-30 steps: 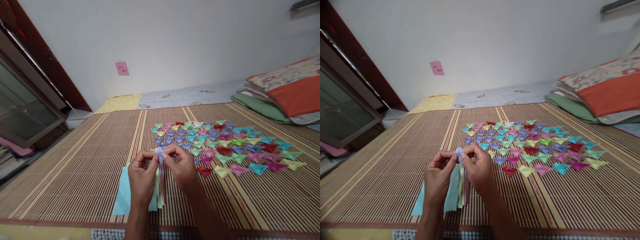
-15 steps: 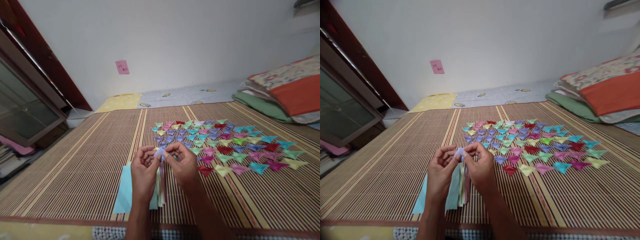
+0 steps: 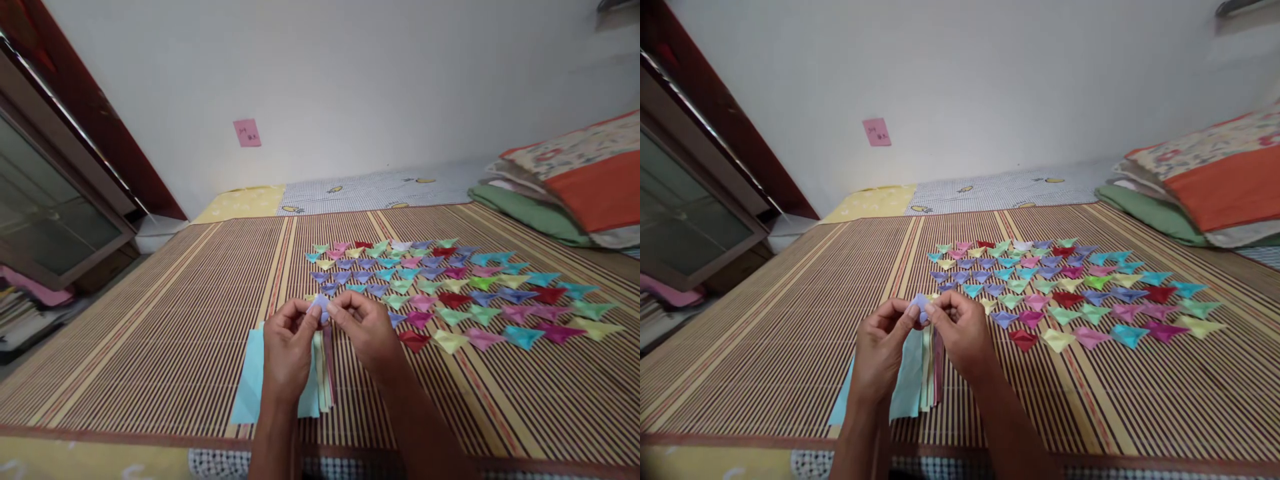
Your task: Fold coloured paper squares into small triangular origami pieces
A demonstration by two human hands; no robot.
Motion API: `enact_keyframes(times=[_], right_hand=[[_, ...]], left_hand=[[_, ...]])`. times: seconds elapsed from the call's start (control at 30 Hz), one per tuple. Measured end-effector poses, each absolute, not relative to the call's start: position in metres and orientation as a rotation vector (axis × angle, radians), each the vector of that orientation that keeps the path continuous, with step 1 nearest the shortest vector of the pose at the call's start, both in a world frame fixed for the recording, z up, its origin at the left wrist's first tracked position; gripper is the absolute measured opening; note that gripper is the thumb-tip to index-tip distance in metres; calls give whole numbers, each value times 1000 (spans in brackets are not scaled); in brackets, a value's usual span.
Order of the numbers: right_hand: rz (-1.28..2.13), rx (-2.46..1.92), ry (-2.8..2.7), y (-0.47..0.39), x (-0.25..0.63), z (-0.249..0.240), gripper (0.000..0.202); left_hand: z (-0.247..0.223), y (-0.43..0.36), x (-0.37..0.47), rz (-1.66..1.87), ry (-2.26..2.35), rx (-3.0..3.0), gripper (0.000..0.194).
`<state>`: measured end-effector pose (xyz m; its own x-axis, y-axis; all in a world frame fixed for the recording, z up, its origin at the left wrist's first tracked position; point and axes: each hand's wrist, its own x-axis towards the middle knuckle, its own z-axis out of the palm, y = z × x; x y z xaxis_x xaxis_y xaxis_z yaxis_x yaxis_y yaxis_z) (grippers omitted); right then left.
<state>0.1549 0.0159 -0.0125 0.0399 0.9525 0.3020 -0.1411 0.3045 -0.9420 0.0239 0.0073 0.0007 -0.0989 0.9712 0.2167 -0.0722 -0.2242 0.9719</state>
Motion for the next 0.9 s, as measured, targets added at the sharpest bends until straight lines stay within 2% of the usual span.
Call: enact_keyframes(times=[0.27,0.67,0.9], right_hand=[[971,-882,-1303,16,159,-15,20],[1041,-907,-1398,18,176,-15,20],[1140,-885,-1327,17,166,-16,19]], left_hand=[[3,6,26,1459,1063,1226,24],[-1,5,22,1185,1000,1285,20],[-5,6,31,1507,908,1025,17]])
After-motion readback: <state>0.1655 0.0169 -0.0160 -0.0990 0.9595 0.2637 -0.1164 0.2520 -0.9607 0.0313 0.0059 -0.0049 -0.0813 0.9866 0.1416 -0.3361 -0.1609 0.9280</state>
